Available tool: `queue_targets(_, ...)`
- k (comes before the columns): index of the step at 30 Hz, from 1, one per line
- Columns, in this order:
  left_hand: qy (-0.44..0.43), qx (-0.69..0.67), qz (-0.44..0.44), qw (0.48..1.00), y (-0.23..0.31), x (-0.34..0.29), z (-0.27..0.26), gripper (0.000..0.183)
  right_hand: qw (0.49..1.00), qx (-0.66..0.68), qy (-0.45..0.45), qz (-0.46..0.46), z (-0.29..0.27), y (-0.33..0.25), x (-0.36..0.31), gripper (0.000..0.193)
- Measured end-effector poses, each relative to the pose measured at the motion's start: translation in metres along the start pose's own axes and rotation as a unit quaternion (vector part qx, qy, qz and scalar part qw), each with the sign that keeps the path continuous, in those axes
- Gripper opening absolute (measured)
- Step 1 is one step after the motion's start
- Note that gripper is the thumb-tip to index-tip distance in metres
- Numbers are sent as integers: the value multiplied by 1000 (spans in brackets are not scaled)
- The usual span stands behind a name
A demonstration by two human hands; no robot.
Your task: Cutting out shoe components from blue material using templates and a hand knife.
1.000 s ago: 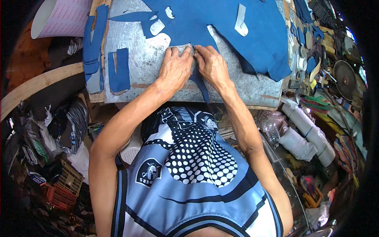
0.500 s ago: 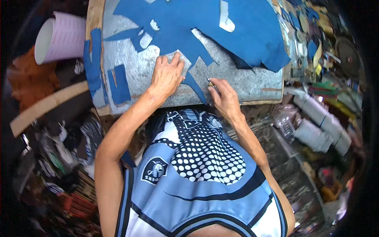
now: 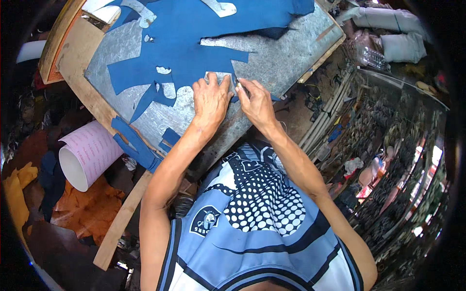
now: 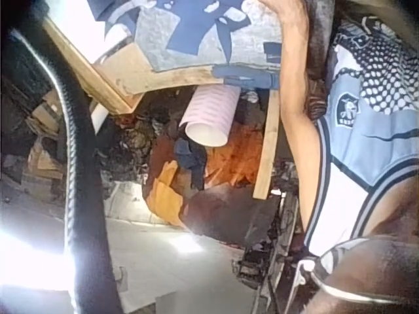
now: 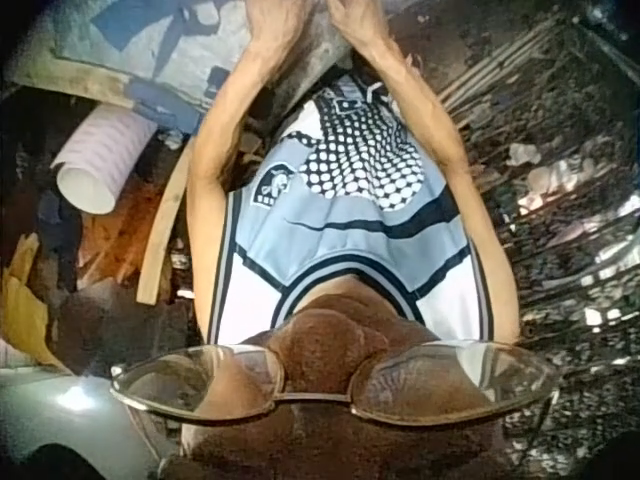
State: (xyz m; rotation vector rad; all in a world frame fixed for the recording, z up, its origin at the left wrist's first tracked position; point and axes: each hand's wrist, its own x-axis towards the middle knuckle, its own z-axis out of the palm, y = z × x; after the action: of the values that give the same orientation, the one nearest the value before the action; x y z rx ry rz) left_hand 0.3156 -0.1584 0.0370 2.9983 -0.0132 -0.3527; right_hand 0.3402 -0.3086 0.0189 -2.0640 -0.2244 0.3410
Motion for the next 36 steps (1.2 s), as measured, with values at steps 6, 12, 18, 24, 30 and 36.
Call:
queue_targets(6,-5,28,10,1000,11,-7,7,41,1000,-24,-4,-11,-1,7,-12,27)
queue_targets(12,-10,36,17,999,18,-2,11,38,998,-53,-17,-7,-9,7,-10,26)
queue_targets(18,-8,61,32,998,25,3,19,33,996,-88,-21,-11,-10,8,-7,21)
queue_targets(24,-15,77,43,996,33,7,22,33,996,-85,-29,1,-15,8,-14,18)
queue_targets(30,-9,44,44,998,34,10,22,34,987,-131,-92,28,-44,0,-30,25)
queue_targets(36,9,-72,129,989,31,20,23,25,981,-165,-103,-2,-53,8,-27,22)
